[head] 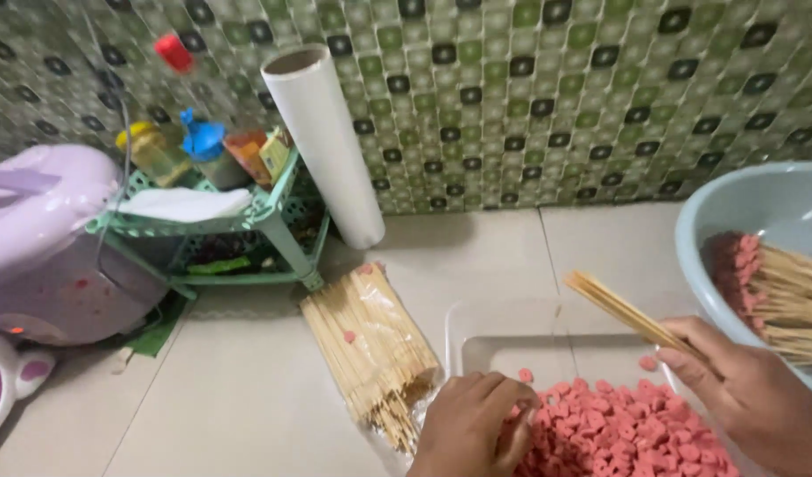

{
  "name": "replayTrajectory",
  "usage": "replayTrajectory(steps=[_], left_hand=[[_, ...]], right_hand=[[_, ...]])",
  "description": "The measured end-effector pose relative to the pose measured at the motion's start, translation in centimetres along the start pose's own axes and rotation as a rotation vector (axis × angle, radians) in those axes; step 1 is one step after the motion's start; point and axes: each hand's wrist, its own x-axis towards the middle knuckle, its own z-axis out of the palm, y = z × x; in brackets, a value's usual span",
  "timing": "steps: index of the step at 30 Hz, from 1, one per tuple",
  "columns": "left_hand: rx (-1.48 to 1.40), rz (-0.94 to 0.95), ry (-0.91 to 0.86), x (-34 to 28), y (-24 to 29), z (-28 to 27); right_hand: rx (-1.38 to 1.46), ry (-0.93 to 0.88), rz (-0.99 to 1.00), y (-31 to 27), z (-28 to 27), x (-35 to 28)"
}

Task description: A person is manually skewering small, diced pieces of pink food onto wooden skewers in a kitchen-like setting.

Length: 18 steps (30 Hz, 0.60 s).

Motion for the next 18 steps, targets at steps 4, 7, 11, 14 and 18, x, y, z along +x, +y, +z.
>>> replayTrajectory(steps=[4, 7, 11, 14, 18], left_hand=[[0.044, 0.170, 0.185, 0.1, -0.7, 1.1], [0.122, 0.121, 0.005, 0.2, -1.7, 1.5], [0.059, -0.090, -0.375, 4.1, 0.7, -3.1], [0.012, -0.262, -0.658, 7.3, 1.7, -5.6], [0.185, 0.014, -0.645, 7.9, -0.7, -2.8]], right_hand=[[0.012, -0.010, -0.193, 4.5, 3.3, 3.6], [-0.232, -0.115, -0.162, 3.9, 3.3, 3.8], [-0.337, -0.079, -0.059, 2.0, 3.5, 2.3], [-0.461, -0.233, 0.025, 1.1, 3.4, 2.0], [-0.391, -0.239, 0.017, 2.8, 4.7, 3.2]])
